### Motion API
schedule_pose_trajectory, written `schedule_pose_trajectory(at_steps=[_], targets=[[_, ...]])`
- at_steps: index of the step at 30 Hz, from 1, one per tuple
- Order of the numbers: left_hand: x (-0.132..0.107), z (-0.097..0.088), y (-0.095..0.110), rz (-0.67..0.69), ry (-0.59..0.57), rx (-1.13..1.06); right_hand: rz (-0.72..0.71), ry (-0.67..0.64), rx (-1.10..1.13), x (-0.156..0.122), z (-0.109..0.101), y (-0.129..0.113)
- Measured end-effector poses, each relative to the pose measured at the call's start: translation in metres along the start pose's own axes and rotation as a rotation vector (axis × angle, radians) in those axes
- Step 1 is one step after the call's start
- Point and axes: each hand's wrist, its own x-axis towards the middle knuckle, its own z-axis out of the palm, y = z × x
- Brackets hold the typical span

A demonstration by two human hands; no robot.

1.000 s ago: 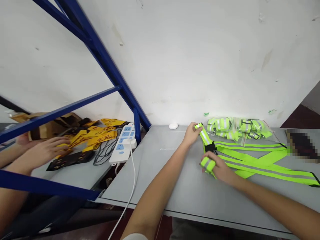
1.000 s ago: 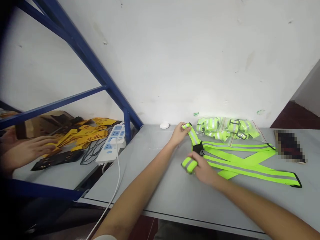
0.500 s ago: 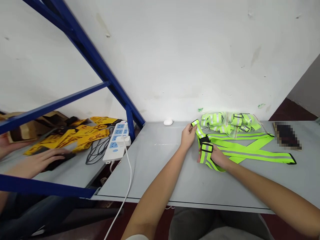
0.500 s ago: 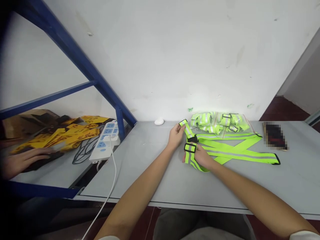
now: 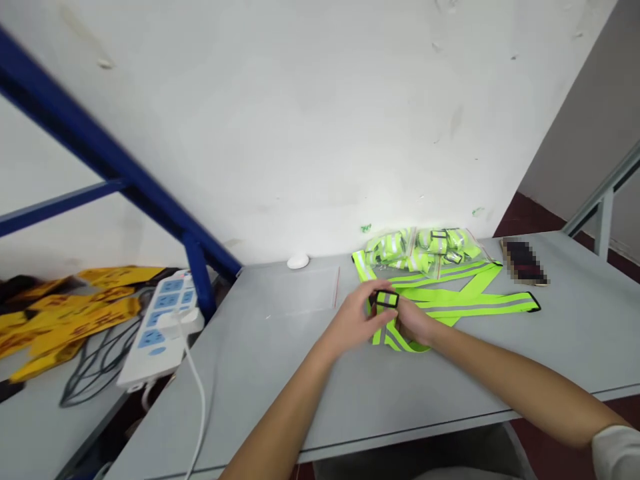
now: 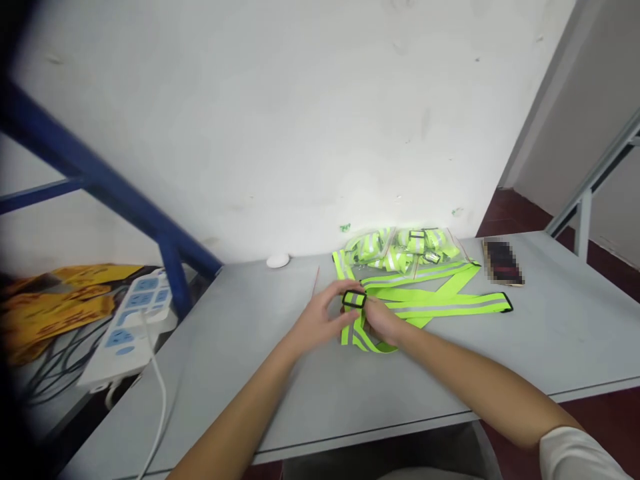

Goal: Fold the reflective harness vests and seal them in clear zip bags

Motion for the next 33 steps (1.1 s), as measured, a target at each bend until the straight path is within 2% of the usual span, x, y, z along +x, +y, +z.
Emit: schedule_pose_trajectory(at_steps=[2,6,9,11,12,13,18,21,24,27,30,33], targets=[[-0.005,0.004,-0.001,-0.110,-0.007,-0.051,-0.007,-0.009,-0.001,0.000,0.001,-0.002],[-0.001,0.009,-0.008,-0.283,0.111,-0.307,0.025,-0.078,-0.038,-0.008,0.005,-0.014],[0.003,0.004,-0.014,-0.289,0.252,-0.446,0.037,-0.077,-0.119,-0.017,0.005,-0.024],[0.004,0.000,-0.020,-0.282,0.345,-0.454,0.035,0.006,-0.240,-0.021,0.002,-0.027],[0.004,-0.001,-0.023,-0.283,0.352,-0.448,0.036,0.054,-0.297,-0.022,0.001,-0.027],[0.003,-0.002,-0.025,-0.284,0.320,-0.447,0.041,0.093,-0.342,-0.023,0.000,-0.025],[0.000,0.002,-0.027,-0.246,-0.034,-0.490,0.090,0.141,-0.395,-0.020,0.001,-0.014],[0.000,0.004,-0.026,-0.284,-0.051,-0.435,0.071,0.147,-0.436,-0.019,0.002,-0.015],[0.003,0.006,-0.030,-0.298,0.080,-0.378,0.020,0.145,-0.485,-0.020,0.001,-0.025],[0.006,0.010,-0.040,-0.308,0.277,-0.313,-0.135,0.195,-0.684,-0.025,-0.002,-0.037],[0.010,0.017,-0.050,-0.315,0.385,-0.220,-0.470,0.248,-1.197,-0.031,-0.002,-0.038],[0.013,0.021,-0.056,-0.297,0.452,-0.106,-0.733,0.084,-1.607,-0.036,0.003,-0.023]])
